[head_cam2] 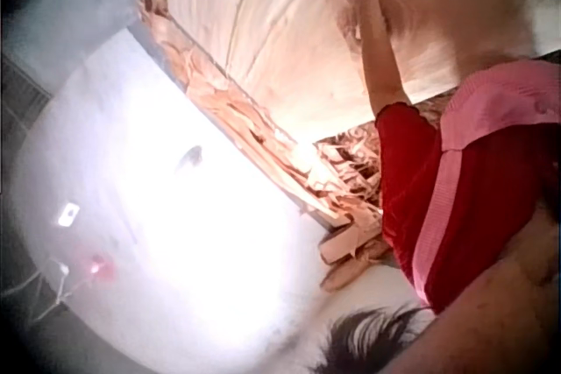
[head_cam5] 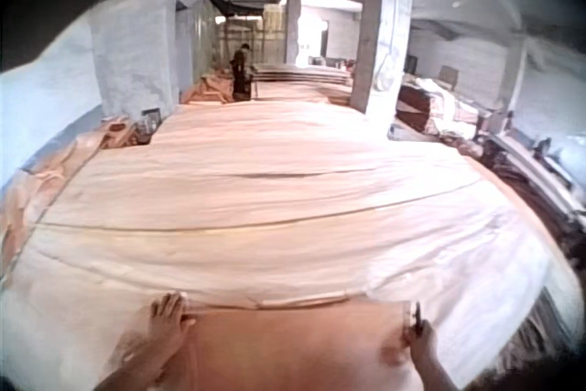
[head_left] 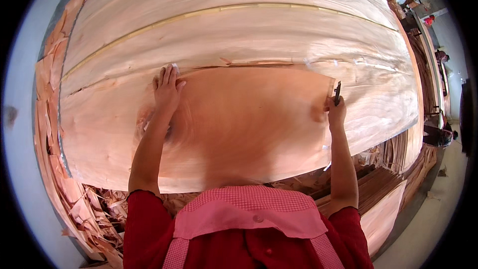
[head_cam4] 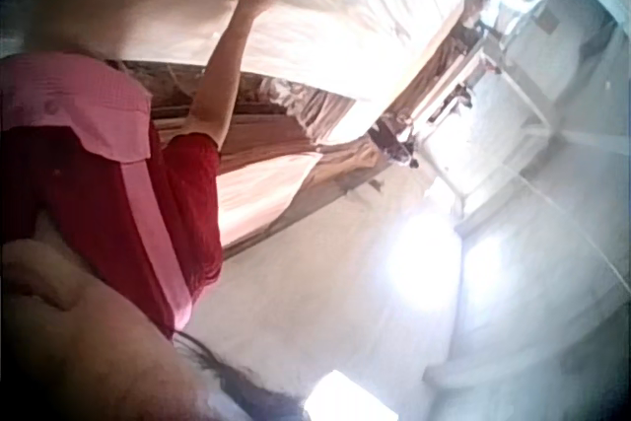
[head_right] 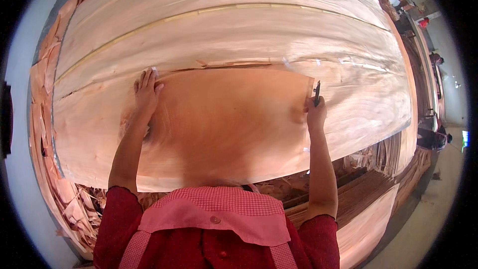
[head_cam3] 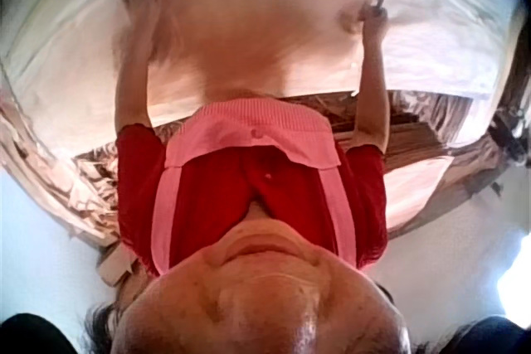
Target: The person patches wood veneer by cutting out defects and applying tape by hand. They pick up thin veneer strips, use a small knife to cut around knots and imperfections, remove the waste material, and then apply small pieces of white adhesive tape to join veneer sections or secure patches.
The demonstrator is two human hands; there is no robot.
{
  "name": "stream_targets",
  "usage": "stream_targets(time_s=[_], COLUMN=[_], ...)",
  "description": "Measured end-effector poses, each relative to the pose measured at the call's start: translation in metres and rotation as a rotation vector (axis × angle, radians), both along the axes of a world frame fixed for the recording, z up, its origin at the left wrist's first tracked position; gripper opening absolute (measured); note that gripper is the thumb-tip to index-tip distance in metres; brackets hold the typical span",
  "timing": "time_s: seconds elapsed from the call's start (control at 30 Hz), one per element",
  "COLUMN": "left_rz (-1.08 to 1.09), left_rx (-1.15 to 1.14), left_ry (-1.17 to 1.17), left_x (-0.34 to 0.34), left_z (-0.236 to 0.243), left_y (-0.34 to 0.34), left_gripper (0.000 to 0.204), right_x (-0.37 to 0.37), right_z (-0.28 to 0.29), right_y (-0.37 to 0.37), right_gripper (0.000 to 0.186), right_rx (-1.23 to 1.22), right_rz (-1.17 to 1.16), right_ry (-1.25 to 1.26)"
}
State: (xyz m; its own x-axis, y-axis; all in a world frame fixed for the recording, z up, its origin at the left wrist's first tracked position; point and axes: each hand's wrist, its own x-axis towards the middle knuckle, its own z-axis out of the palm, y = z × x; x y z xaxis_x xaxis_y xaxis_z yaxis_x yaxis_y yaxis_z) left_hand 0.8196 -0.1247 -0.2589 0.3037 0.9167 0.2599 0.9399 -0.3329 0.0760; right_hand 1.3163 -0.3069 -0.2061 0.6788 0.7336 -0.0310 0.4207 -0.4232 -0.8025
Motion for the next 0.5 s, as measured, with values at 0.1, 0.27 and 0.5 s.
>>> stream_targets(time_s=[0.1,0.27,0.5], left_rz=[-0.018,-0.004,-0.067], left_rx=[-0.045,-0.151,-0.127], left_ry=[-0.059,0.126,0.063], left_x=[0.009,0.022,0.022], left_z=[0.015,0.032,0.018], left_y=[-0.004,0.002,0.009], left_gripper=[0.052,0.056,0.054], right_x=[-0.006,-0.014,-0.019], right_z=[0.01,0.008,0.01], right_y=[-0.012,-0.029,-0.027], right_gripper=[0.012,0.011,0.012], right_rx=[-0.003,0.147,0.213], right_rz=[-0.021,-0.087,-0.084], right_ry=[0.08,0.214,0.278])
